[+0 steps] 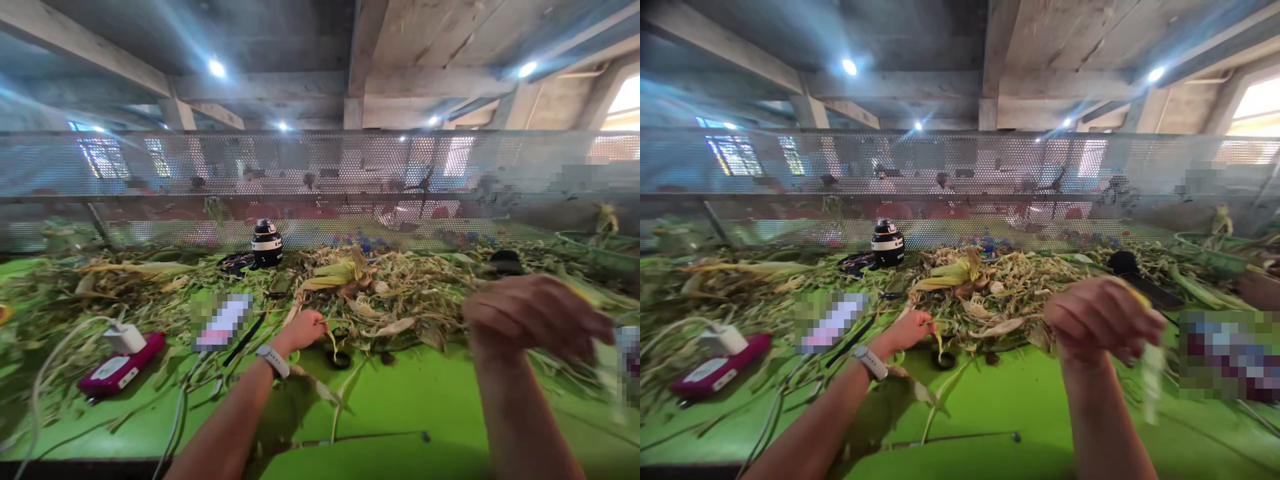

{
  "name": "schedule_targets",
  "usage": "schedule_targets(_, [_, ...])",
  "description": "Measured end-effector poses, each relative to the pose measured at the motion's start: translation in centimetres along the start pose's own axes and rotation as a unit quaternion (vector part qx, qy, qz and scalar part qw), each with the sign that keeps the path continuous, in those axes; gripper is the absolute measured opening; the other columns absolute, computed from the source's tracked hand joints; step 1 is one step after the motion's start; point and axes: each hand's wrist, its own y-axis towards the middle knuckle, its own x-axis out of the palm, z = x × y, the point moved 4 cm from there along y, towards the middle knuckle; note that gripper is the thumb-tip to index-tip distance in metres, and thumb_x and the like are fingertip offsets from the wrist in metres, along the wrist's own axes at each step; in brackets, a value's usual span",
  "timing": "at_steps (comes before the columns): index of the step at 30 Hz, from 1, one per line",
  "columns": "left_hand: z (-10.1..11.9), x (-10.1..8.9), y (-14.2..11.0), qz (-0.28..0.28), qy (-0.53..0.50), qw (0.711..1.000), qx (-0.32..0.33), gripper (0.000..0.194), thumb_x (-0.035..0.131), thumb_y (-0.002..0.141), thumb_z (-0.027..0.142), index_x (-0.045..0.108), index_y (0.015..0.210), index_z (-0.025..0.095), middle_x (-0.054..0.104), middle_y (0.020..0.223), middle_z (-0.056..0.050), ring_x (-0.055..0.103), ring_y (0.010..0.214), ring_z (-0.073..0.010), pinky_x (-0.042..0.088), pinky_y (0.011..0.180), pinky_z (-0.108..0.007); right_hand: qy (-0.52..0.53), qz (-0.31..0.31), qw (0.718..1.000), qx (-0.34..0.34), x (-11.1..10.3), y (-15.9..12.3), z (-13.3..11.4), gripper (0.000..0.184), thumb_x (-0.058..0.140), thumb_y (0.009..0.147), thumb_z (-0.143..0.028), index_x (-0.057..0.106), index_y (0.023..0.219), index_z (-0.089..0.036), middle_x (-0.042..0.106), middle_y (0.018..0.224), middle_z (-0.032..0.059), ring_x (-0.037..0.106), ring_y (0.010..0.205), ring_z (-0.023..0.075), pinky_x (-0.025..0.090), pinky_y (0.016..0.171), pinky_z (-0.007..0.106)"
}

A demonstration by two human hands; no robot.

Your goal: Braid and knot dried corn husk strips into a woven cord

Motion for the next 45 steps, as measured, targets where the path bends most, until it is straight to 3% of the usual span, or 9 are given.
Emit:
schedule_targets(2, [-0.1, 0.1, -0.1, 0.003, -0.063, 0.998, -0.029, 0.029, 0.06, 0.066, 0.038, 0.05, 0.05, 0.017, 0.025, 0.04, 0.009, 0.019, 0.042, -0.0066, 0.011, 0.046, -0.026, -0.315, 0.17, 0.917, -0.176, -0.7, -0.7, -3.0, 0.067, 0.02, 0.076, -0.066, 0.045, 0.038, -0.017, 0.013, 0.03, -0.0096, 0.022, 0.022, -0.0032, 0.012, 0.044, 0.018])
schedule_targets(4, [0.3, 0.3, -0.5, -0.012, -0.145, 0.989, -0.038, 0.027, 0.061, 0.067, 0.04, 0.051, 0.055, 0.017, 0.025, 0.04, 0.009, 0.017, 0.04, -0.0058, 0.01, 0.045, -0.026, -0.478, 0.151, 0.835, -0.226, 0.1, -0.2, -3.5, 0.07, 0.018, 0.072, -0.073, 0.046, 0.041, -0.017, 0.013, 0.032, -0.0102, 0.022, 0.024, -0.0033, 0.011, 0.046, 0.019])
schedule_targets(7, [1.4, 0.7, -1.2, -0.052, -0.241, 0.969, -0.012, 0.03, 0.065, 0.065, 0.038, 0.045, 0.056, 0.019, 0.027, 0.042, 0.01, 0.016, 0.039, -0.0042, 0.01, 0.044, -0.025, -0.538, -0.07, 0.84, 0.022, 0.4, 2.2, 1.2, 0.045, 0.069, 0.057, -0.058, 0.047, 0.045, -0.02, 0.034, 0.033, -0.0104, 0.029, 0.029, 0.0021, 0.018, 0.036, 0.02])
schedule_targets(10, [2.1, 1.0, -1.7, -0.096, -0.295, 0.95, 0.022, 0.036, 0.07, 0.062, 0.037, 0.039, 0.054, 0.019, 0.027, 0.043, 0.01, 0.017, 0.039, -0.0033, 0.009, 0.042, -0.024, -0.579, -0.167, 0.72, 0.344, -2.0, 2.5, 7.4, 0.026, 0.066, 0.075, -0.04, 0.057, 0.068, -0.016, 0.055, 0.05, -0.005, 0.046, 0.041, 0.0048, 0.031, 0.042, 0.018])
schedule_targets(14, [2.4, 1.5, -2.1, -0.16, -0.336, 0.927, 0.049, 0.036, 0.068, 0.062, 0.04, 0.04, 0.054, 0.018, 0.026, 0.042, 0.011, 0.016, 0.039, -0.0027, 0.008, 0.042, -0.023, -0.615, -0.165, 0.636, 0.435, -5.2, 2.2, 11.1, 0.031, 0.06, 0.08, -0.045, 0.052, 0.073, -0.016, 0.054, 0.053, -0.0061, 0.049, 0.047, 0.005, 0.037, 0.05, 0.018])
schedule_targets(20, [2.7, 1.9, -2.2, -0.18, -0.367, 0.911, 0.053, 0.039, 0.06, 0.064, 0.041, 0.032, 0.049, 0.02, 0.022, 0.04, 0.01, 0.014, 0.037, -0.0028, 0.007, 0.04, -0.022, -0.633, -0.136, 0.61, 0.457, -6.8, 1.7, 11.8, 0.035, 0.061, 0.079, -0.049, 0.05, 0.074, -0.017, 0.055, 0.055, -0.0063, 0.048, 0.046, 0.005, 0.037, 0.049, 0.018])
schedule_targets(31, [3.0, 2.2, -2.1, -0.133, -0.371, 0.918, 0.043, 0.042, 0.068, 0.061, 0.05, 0.04, 0.06, 0.019, 0.025, 0.045, 0.011, 0.018, 0.04, -0.0034, 0.009, 0.042, -0.021, -0.641, -0.056, 0.638, 0.423, -8.0, 2.1, 12.2, 0.044, 0.065, 0.07, -0.058, 0.052, 0.068, -0.016, 0.05, 0.047, -0.0071, 0.042, 0.039, 0.0053, 0.033, 0.042, 0.019])
schedule_targets(40, [2.1, 2.2, -1.6, -0.107, -0.366, 0.923, 0.054, 0.045, 0.068, 0.064, 0.053, 0.041, 0.058, 0.018, 0.028, 0.047, 0.009, 0.02, 0.042, -0.0035, 0.01, 0.044, -0.023, -0.677, 0.003, 0.659, 0.328, -8.5, 2.9, 12.6, 0.032, 0.068, 0.068, -0.045, 0.05, 0.067, -0.018, 0.045, 0.044, -0.0091, 0.036, 0.037, 0.0052, 0.025, 0.038, 0.018])
schedule_targets(45, [2.1, 2.1, -1.7, -0.098, -0.35, 0.931, 0.03, 0.035, 0.073, 0.062, 0.042, 0.051, 0.063, 0.015, 0.03, 0.046, 0.009, 0.019, 0.042, -0.0029, 0.009, 0.044, -0.024, -0.741, 0.034, 0.644, 0.189, -9.2, 3.8, 11.6, 0.021, 0.067, 0.063, -0.03, 0.05, 0.063, -0.018, 0.045, 0.05, -0.0079, 0.039, 0.047, 0.0068, 0.029, 0.046, 0.02])
